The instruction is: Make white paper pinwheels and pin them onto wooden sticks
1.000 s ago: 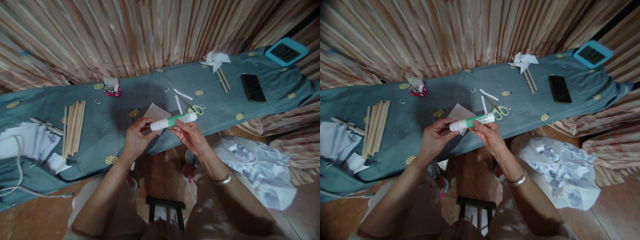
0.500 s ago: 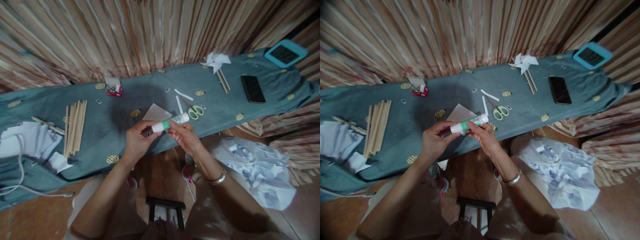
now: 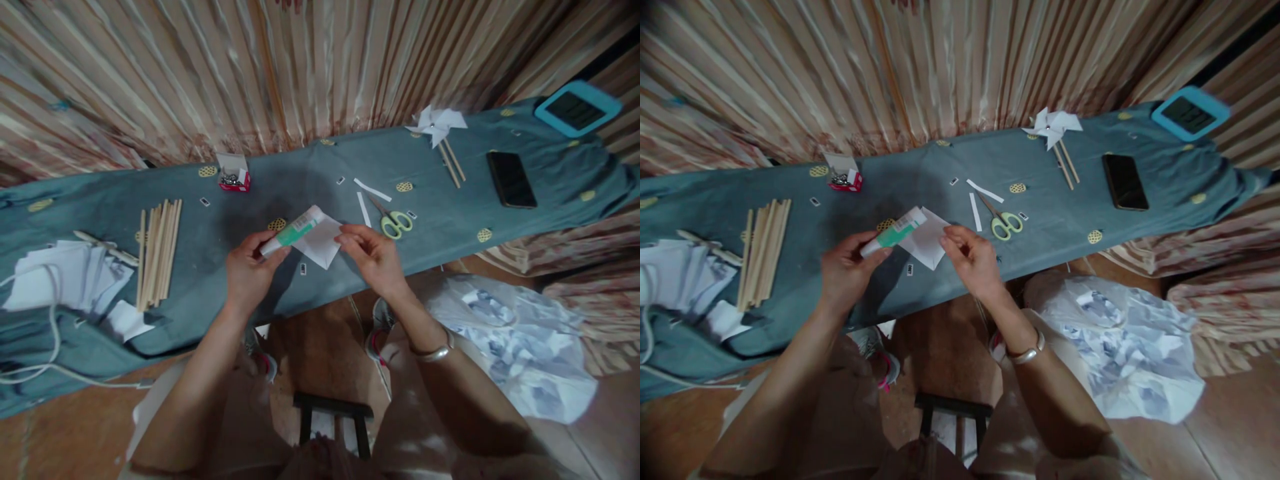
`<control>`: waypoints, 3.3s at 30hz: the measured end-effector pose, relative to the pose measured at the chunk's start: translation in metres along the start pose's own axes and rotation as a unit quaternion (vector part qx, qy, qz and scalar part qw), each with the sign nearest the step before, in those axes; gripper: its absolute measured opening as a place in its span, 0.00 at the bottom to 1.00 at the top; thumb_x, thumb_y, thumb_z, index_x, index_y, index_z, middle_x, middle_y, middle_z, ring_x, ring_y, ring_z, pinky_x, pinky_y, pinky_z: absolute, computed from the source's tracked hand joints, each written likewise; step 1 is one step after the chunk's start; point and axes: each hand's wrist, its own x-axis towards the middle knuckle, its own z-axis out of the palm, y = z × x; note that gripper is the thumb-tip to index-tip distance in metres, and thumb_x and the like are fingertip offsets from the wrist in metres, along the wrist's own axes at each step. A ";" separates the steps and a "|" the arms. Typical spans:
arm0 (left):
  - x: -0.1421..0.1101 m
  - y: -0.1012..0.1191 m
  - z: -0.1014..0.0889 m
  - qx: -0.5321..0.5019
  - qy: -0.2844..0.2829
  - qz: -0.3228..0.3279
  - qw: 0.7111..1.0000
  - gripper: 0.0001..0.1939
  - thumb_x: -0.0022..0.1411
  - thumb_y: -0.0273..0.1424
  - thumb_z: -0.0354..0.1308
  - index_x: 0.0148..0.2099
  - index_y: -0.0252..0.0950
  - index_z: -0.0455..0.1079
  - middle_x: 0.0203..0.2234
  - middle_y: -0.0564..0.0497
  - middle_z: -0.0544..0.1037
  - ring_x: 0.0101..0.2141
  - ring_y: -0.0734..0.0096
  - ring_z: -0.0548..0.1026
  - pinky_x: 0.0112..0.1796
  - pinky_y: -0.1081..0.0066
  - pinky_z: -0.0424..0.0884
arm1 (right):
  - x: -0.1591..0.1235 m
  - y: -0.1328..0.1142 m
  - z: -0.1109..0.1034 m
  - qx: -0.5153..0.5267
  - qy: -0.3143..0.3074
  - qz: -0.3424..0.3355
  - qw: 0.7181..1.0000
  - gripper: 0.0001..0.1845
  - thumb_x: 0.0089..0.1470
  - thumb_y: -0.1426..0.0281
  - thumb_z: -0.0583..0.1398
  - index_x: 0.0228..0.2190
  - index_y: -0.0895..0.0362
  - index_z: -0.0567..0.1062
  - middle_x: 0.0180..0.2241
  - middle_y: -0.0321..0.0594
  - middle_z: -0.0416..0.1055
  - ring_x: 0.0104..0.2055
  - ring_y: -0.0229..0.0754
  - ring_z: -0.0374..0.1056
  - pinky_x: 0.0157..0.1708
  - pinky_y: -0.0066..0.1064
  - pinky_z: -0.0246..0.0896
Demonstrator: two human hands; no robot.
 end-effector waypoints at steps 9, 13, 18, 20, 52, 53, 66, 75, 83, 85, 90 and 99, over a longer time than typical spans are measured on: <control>0.019 -0.027 -0.052 0.243 0.055 0.073 0.966 0.15 0.56 0.39 0.65 0.46 0.41 0.77 0.40 0.49 0.80 0.44 0.55 0.76 0.47 0.57 0.71 | -0.010 0.021 -0.011 -0.334 -0.111 -0.212 0.912 0.19 0.63 0.72 0.52 0.52 0.61 0.75 0.57 0.52 0.72 0.60 0.52 0.65 0.62 0.50 0.61; 0.008 -0.015 -0.033 0.267 0.010 0.249 0.931 0.25 0.58 0.40 0.66 0.57 0.40 0.71 0.57 0.48 0.72 0.59 0.48 0.65 0.60 0.49 0.61 | -0.013 0.023 -0.011 -0.353 -0.127 -0.213 0.902 0.20 0.63 0.73 0.51 0.52 0.60 0.75 0.57 0.52 0.71 0.61 0.52 0.65 0.61 0.52 0.62; -0.006 -0.007 0.012 0.264 -0.148 0.358 0.884 0.10 0.65 0.31 0.60 0.48 0.40 0.75 0.49 0.47 0.79 0.54 0.55 0.73 0.53 0.52 0.69 | -0.012 0.022 -0.012 -0.351 -0.130 -0.199 0.906 0.20 0.63 0.73 0.52 0.52 0.59 0.75 0.58 0.51 0.70 0.61 0.53 0.64 0.61 0.53 0.62; -0.007 -0.006 0.019 0.249 -0.162 0.359 0.885 0.08 0.66 0.29 0.59 0.47 0.41 0.76 0.46 0.47 0.81 0.53 0.56 0.74 0.54 0.51 0.69 | -0.012 0.021 -0.013 -0.347 -0.132 -0.197 0.907 0.20 0.62 0.74 0.52 0.52 0.58 0.75 0.58 0.50 0.71 0.60 0.53 0.64 0.61 0.53 0.62; -0.023 0.004 0.027 0.213 -0.180 0.398 0.874 0.06 0.68 0.26 0.55 0.44 0.33 0.72 0.38 0.46 0.81 0.40 0.65 0.77 0.41 0.65 0.74 | -0.017 0.017 -0.011 -0.180 -0.082 -0.134 0.971 0.01 0.55 0.69 0.65 0.32 0.52 0.79 0.55 0.44 0.72 0.59 0.52 0.67 0.60 0.53 0.59; -0.025 0.004 0.027 0.204 -0.183 0.395 0.877 0.06 0.68 0.25 0.55 0.44 0.33 0.72 0.38 0.45 0.81 0.40 0.66 0.77 0.41 0.65 0.74 | -0.018 0.018 -0.010 -0.179 -0.082 -0.133 0.971 0.01 0.55 0.69 0.65 0.31 0.52 0.79 0.55 0.43 0.72 0.59 0.52 0.66 0.61 0.53 0.58; -0.030 -0.001 0.028 0.147 -0.180 0.327 0.916 0.09 0.67 0.25 0.57 0.49 0.34 0.70 0.37 0.47 0.80 0.39 0.68 0.77 0.41 0.68 0.75 | -0.017 0.024 0.000 -0.217 -0.040 -0.130 0.967 0.04 0.55 0.71 0.63 0.28 0.54 0.77 0.55 0.47 0.72 0.62 0.53 0.64 0.61 0.54 0.60; -0.025 -0.001 0.031 0.152 -0.177 0.328 0.915 0.08 0.68 0.26 0.55 0.45 0.34 0.75 0.36 0.47 0.80 0.38 0.70 0.78 0.40 0.70 0.77 | -0.014 0.023 0.003 -0.233 -0.037 -0.125 0.964 0.04 0.55 0.71 0.63 0.28 0.54 0.78 0.54 0.46 0.73 0.62 0.53 0.63 0.61 0.56 0.59; -0.022 -0.002 0.031 0.130 -0.196 0.300 0.924 0.09 0.69 0.27 0.55 0.46 0.35 0.76 0.37 0.47 0.81 0.39 0.69 0.79 0.41 0.70 0.77 | -0.015 0.020 0.002 -0.233 -0.036 -0.104 0.966 0.04 0.54 0.71 0.64 0.28 0.54 0.77 0.55 0.46 0.72 0.62 0.53 0.63 0.62 0.55 0.57; -0.022 -0.001 0.030 0.132 -0.202 0.297 0.924 0.09 0.69 0.28 0.54 0.46 0.35 0.76 0.38 0.47 0.81 0.39 0.70 0.79 0.42 0.70 0.76 | -0.015 0.021 0.002 -0.234 -0.039 -0.105 0.966 0.04 0.55 0.71 0.64 0.28 0.54 0.77 0.55 0.46 0.72 0.62 0.54 0.63 0.62 0.55 0.58; -0.021 -0.001 0.030 0.119 -0.211 0.301 0.922 0.09 0.69 0.28 0.54 0.46 0.35 0.76 0.37 0.47 0.81 0.39 0.70 0.79 0.41 0.70 0.76 | -0.016 0.022 0.002 -0.232 -0.033 -0.114 0.965 0.03 0.54 0.71 0.64 0.28 0.54 0.77 0.54 0.45 0.72 0.62 0.53 0.63 0.62 0.55 0.58; -0.017 0.001 0.030 0.102 -0.235 0.274 0.927 0.10 0.69 0.28 0.54 0.45 0.37 0.77 0.37 0.47 0.81 0.39 0.69 0.79 0.42 0.68 0.76 | -0.017 0.019 0.000 -0.228 -0.030 -0.106 0.967 0.04 0.55 0.71 0.63 0.29 0.52 0.78 0.54 0.43 0.72 0.62 0.53 0.64 0.63 0.57 0.58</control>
